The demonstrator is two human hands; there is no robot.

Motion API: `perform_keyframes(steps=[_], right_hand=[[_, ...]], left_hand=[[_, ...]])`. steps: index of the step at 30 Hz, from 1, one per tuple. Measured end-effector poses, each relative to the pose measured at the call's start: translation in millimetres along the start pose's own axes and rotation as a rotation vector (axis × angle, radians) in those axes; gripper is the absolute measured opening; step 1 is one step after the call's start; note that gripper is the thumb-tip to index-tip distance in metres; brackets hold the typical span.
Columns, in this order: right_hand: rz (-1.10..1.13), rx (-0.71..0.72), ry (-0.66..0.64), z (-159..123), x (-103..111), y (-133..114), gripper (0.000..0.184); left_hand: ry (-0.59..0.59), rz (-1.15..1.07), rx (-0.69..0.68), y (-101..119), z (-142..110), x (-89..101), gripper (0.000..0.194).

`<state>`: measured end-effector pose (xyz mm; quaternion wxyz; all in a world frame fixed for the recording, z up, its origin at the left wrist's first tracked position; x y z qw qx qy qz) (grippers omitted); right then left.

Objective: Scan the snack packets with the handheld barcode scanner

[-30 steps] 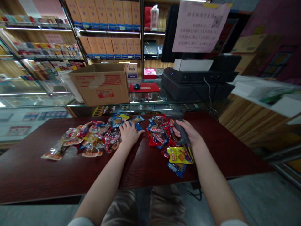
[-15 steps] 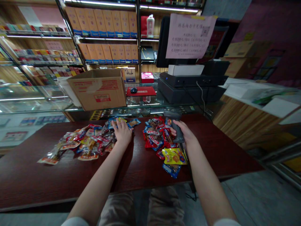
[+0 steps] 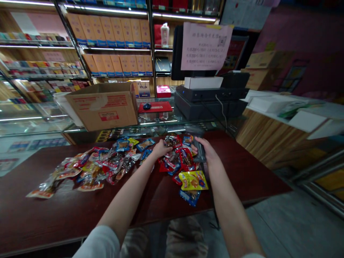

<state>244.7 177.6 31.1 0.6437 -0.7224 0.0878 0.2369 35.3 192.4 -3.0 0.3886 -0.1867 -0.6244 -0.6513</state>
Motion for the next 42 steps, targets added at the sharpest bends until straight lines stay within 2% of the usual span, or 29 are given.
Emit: perform_keyframes(steps=[3,5,8,11,14,16,21,25,29,33,35,39,42], right_hand=[[0.008,-0.009,-0.012,-0.9,-6.2,3.2,0.026],[0.020,-0.006,-0.026,-2.8,-12.9,4.2,0.027],[0.014,-0.017,-0.070,-7.9,-26.1,7.8,0.027],[0.004,-0.028,-0.106,-14.5,-38.4,12.5,0.026],[-0.008,-0.063,-0.137,-21.9,-49.4,19.0,0.029],[-0.019,-0.077,-0.156,-26.2,-55.2,21.8,0.030],[-0.034,-0.075,-0.191,-30.2,-61.3,23.7,0.027],[-0.033,-0.063,-0.207,-29.7,-61.6,23.3,0.025],[-0.044,-0.072,-0.270,-34.4,-65.9,23.0,0.026],[-0.109,-0.128,-0.389,-46.5,-75.9,28.9,0.031],[-0.141,-0.142,-0.431,-51.9,-80.4,31.9,0.031],[-0.188,-0.148,-0.463,-55.7,-84.9,36.8,0.030],[-0.200,-0.155,-0.474,-55.4,-85.4,38.8,0.030]], left_hand=[[0.092,-0.167,-0.005,-12.7,-4.3,15.3,0.062],[0.113,-0.321,0.050,-23.3,-12.0,26.3,0.069],[0.106,-0.589,0.110,-32.7,-29.2,42.4,0.054],[0.140,-0.750,0.042,-30.1,-47.4,62.7,0.036],[0.275,-0.803,0.002,-30.1,-59.6,81.7,0.034],[0.299,-0.842,0.001,-28.7,-62.3,83.4,0.036],[0.175,-1.120,0.045,-25.7,-58.5,69.2,0.039],[0.042,-1.319,0.227,-32.7,-60.3,57.7,0.037],[-0.096,-1.460,0.360,-26.3,-66.0,54.3,0.021],[-0.130,-1.566,0.408,-17.6,-68.0,61.1,0.007],[-0.136,-1.602,0.417,-15.5,-69.4,66.1,0.016],[-0.158,-1.613,0.372,-13.1,-72.8,77.3,0.051],[-0.200,-1.630,0.376,-14.0,-74.0,77.4,0.046]])
Point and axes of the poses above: each hand's wrist, its own z-axis towards the middle knuckle, its own x-axis out of the back of the hand, y = z × x, the point moved 9 cm from there along z, towards the middle knuckle, and after that the axes turned 13 degrees about y, right-handed, at the moved point
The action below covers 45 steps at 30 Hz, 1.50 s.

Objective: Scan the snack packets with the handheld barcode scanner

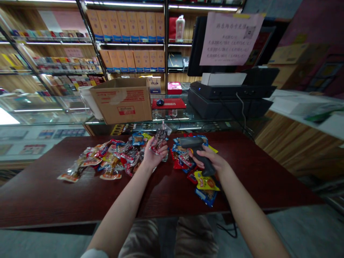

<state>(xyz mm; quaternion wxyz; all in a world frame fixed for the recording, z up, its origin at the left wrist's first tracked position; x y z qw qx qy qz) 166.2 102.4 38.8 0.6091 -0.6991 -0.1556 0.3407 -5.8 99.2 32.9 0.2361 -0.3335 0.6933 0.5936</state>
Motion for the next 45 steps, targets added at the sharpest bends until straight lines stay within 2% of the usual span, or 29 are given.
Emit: perform_keyframes(steps=[3,6,9,16,23,29,33,37,45], right_hand=[[-0.002,0.011,-0.013,-0.2,-1.8,-2.2,0.030],[-0.005,0.023,-0.020,-1.1,-4.4,-5.0,0.030],[-0.014,0.029,0.000,-0.9,-3.4,-5.4,0.029],[-0.056,0.029,0.018,-0.3,-1.3,-4.2,0.028],[-0.023,0.087,0.153,6.1,10.2,-7.2,0.024],[0.112,0.183,0.274,7.8,19.7,-17.8,0.023],[0.109,0.194,0.240,5.9,18.7,-18.6,0.021],[0.080,0.156,0.185,6.8,15.5,-12.9,0.024],[0.063,0.114,0.178,9.6,10.8,-9.5,0.028]], left_hand=[[-0.027,-0.047,0.021,-2.5,2.4,0.6,0.028],[0.021,-0.042,0.005,-4.1,5.7,5.7,0.020],[0.065,0.072,-0.021,-5.8,6.5,9.2,0.027],[0.021,0.209,-0.139,-3.2,7.3,5.3,0.044],[-0.032,0.415,-0.204,-14.1,8.8,1.2,0.051],[-0.018,0.500,-0.179,-22.9,9.3,1.7,0.060],[0.010,0.567,-0.223,-20.9,6.3,-1.1,0.053],[-0.017,0.610,-0.271,-20.1,5.3,-5.2,0.053],[-0.059,0.735,-0.283,-27.9,11.0,-0.4,0.066]])
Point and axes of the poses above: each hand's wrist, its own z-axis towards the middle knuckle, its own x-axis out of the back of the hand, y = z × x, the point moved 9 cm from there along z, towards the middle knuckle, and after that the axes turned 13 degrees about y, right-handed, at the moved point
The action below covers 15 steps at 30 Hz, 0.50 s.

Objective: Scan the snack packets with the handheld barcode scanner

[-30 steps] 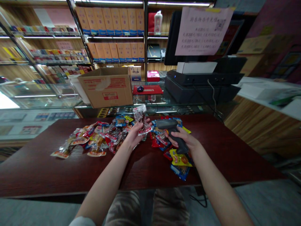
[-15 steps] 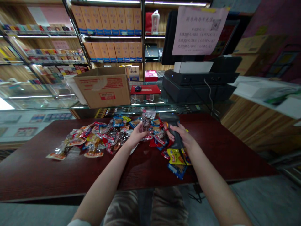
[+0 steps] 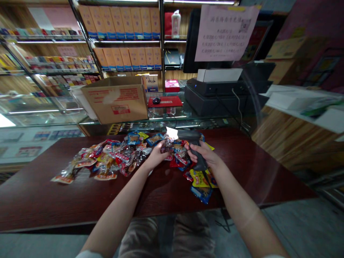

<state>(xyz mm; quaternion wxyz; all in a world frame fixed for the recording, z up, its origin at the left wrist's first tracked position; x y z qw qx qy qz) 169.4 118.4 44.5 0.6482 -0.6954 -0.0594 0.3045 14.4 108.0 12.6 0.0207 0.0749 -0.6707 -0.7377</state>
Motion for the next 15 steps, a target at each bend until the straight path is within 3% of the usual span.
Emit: perform_keyframes(steps=[5,7,10,12,15], right_hand=[[0.017,-0.007,0.013,2.1,6.8,0.0,0.026],[0.034,0.011,0.051,2.9,13.0,-3.1,0.025],[0.069,0.044,0.135,3.0,23.5,-10.9,0.023],[0.096,0.066,0.180,2.6,29.0,-16.8,0.021],[0.109,0.075,0.197,3.4,33.3,-20.8,0.018]], left_hand=[[0.012,0.108,-0.138,3.4,5.1,4.2,0.064],[0.098,0.258,-0.251,13.5,7.1,16.2,0.068],[0.347,0.667,-0.389,34.9,4.3,42.6,0.066],[0.477,0.970,-0.388,43.5,-0.6,53.0,0.064],[0.488,1.327,-0.306,36.6,-5.5,47.7,0.063]])
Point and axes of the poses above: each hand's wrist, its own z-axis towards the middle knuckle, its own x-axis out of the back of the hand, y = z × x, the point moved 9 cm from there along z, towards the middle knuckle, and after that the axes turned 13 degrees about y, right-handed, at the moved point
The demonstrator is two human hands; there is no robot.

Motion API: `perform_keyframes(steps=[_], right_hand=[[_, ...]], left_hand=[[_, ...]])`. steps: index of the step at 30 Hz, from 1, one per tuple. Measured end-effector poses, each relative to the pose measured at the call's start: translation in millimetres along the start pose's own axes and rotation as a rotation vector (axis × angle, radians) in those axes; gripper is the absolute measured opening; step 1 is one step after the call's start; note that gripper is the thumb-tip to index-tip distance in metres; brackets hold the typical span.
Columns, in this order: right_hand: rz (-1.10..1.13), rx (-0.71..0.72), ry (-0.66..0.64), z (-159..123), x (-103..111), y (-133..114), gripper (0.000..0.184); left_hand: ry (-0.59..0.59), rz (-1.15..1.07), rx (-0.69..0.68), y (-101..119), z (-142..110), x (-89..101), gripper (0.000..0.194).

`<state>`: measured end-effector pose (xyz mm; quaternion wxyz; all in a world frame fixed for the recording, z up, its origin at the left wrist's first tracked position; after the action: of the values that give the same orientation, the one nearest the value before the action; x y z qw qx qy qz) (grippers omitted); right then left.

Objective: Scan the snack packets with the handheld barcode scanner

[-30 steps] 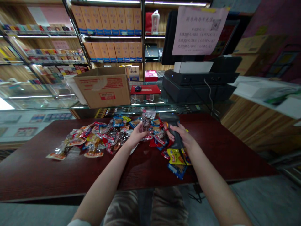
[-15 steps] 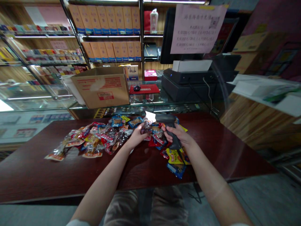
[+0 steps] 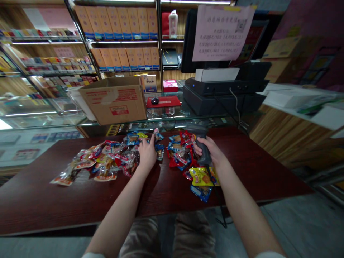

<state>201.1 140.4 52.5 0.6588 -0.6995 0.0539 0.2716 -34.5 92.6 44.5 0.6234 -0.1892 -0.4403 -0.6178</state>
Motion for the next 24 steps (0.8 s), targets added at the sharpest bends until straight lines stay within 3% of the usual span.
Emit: perform_keyframes(steps=[3,7,11,15,20,24], right_hand=[[0.013,0.008,0.028,3.7,5.9,-0.4,0.017],[0.006,0.005,0.028,6.8,9.5,1.9,0.018],[0.005,0.002,0.025,7.0,10.3,3.4,0.018],[0.012,-0.004,0.021,7.8,11.9,5.1,0.019],[0.015,0.000,0.063,13.6,24.8,4.6,0.021],[0.064,0.041,0.146,19.9,45.9,-3.8,0.023]], left_hand=[[-0.062,0.164,-0.055,11.0,-12.3,-18.1,0.059],[-0.048,0.228,-0.142,18.8,-15.3,-35.7,0.061],[-0.179,0.261,-0.147,10.1,-8.3,-46.5,0.055],[-0.307,0.314,-0.119,-4.3,-3.1,-47.0,0.053],[-0.336,0.366,-0.231,-13.0,-1.2,-44.3,0.053],[-0.336,0.387,-0.146,-32.9,4.6,-38.2,0.053]])
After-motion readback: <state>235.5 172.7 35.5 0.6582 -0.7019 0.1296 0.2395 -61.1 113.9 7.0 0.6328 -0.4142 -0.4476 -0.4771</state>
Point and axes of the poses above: each hand's wrist, its own z-axis towards the middle knuckle, its own x-axis out of the back of the hand, y = z × x, the point moved 9 cm from there along z, towards the middle knuckle, and after that the axes turned 13 degrees about y, right-handed, at the moved point
